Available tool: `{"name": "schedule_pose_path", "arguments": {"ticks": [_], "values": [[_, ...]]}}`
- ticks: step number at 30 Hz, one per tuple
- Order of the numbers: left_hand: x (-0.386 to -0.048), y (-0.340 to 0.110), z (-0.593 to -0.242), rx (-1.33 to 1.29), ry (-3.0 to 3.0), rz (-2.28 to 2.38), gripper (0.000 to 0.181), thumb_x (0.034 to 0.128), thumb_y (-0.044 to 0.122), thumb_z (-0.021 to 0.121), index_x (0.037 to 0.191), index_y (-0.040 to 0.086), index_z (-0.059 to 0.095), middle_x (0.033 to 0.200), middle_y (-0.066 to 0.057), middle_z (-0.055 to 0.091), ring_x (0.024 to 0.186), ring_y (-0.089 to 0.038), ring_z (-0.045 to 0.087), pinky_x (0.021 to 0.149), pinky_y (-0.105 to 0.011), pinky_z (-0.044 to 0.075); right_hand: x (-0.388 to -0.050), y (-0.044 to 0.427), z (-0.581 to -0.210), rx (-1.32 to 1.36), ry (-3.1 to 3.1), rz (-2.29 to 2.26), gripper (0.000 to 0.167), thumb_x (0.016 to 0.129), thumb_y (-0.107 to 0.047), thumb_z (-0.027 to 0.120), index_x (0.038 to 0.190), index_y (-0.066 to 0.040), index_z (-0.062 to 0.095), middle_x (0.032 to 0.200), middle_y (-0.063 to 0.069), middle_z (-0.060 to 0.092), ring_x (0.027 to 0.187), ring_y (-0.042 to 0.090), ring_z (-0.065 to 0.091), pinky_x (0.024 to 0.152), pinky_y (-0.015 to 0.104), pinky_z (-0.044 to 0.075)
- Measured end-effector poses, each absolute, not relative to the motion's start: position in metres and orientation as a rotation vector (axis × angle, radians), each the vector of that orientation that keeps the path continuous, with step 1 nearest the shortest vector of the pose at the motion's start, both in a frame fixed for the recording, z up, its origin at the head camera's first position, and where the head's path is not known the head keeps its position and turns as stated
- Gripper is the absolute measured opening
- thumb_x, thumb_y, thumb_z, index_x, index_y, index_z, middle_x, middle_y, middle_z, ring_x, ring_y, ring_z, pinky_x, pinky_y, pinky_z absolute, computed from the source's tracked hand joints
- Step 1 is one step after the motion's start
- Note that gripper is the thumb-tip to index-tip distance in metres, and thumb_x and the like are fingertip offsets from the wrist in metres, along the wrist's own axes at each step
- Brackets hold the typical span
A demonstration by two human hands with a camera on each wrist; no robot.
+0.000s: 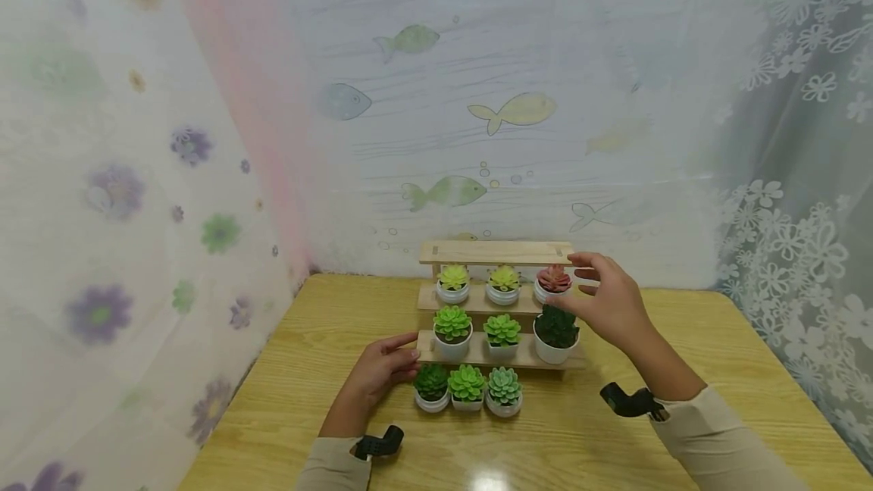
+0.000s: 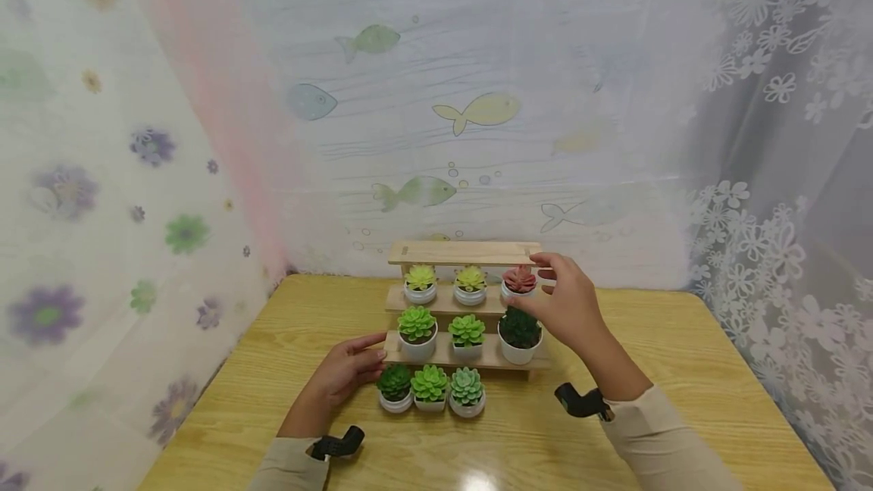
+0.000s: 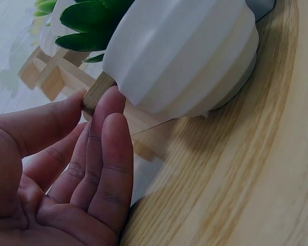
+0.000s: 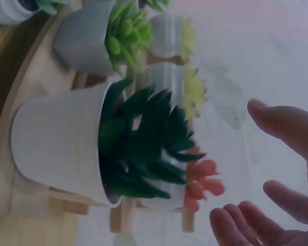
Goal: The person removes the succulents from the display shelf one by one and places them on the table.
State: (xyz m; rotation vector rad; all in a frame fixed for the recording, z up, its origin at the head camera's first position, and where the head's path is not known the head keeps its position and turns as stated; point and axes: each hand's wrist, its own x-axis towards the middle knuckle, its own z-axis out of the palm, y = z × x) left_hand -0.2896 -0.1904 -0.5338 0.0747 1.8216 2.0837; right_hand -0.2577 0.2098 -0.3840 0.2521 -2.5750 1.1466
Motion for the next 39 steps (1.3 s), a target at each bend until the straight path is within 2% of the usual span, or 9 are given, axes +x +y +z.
{"name": "schedule_pose_path", "arguments": {"ticks": [8,12,20,27,39], "values": [[-0.291,-0.19,-0.536,0.079,1.825,2.084,0.057,0.0997,0.006,0.068,0.153,0.001,0.049,0.096,0.0,0.078,0.085,-0.012,0.075,0.078,-0.026,0.062,-0.283,0.216,-0.391,0.127,-2.773,1.286,0.09,0.088,-0.044,0.083,0.156,-0.004,0.039,0.154,0.025,0.045,0.138,0.047,0.05,0.1,0.058,0.055],[-0.292,-0.19,-0.538,0.086,1.821,2.081,0.058,0.0992,0.007,0.069,0.153,0.001,0.049,0.097,-0.001,0.078,0.085,-0.012,0.075,0.077,-0.026,0.062,-0.29,0.215,-0.392,0.089,-2.819,1.293,0.093,0.087,-0.047,0.083,0.155,-0.002,0.038,0.152,0.027,0.047,0.135,0.046,0.052,0.097,0.056,0.056],[-0.291,-0.189,-0.537,0.074,1.822,2.08,0.058,0.099,0.008,0.069,0.153,0.002,0.049,0.097,-0.001,0.078,0.085,-0.012,0.075,0.077,-0.026,0.062,-0.298,0.214,-0.396,0.082,-2.853,1.183,0.085,0.087,-0.053,0.081,0.145,0.001,0.049,0.137,0.026,0.059,0.121,0.042,0.06,0.087,0.049,0.06],[-0.291,-0.189,-0.535,0.073,1.834,2.083,0.058,0.0989,0.008,0.069,0.153,0.002,0.05,0.096,-0.001,0.078,0.085,-0.012,0.074,0.077,-0.027,0.062,-0.302,0.214,-0.398,0.063,-2.876,1.122,0.085,0.087,-0.054,0.08,0.142,0.004,0.052,0.136,0.026,0.058,0.117,0.042,0.06,0.084,0.048,0.059],[-0.291,-0.191,-0.536,0.072,1.833,2.078,0.058,0.0989,0.007,0.069,0.153,0.002,0.049,0.096,0.0,0.078,0.085,-0.012,0.075,0.077,-0.026,0.062,-0.306,0.212,-0.401,0.035,-2.875,1.123,0.075,0.086,-0.047,0.082,0.136,0.003,0.058,0.131,0.025,0.062,0.112,0.04,0.062,0.081,0.044,0.06]]}}
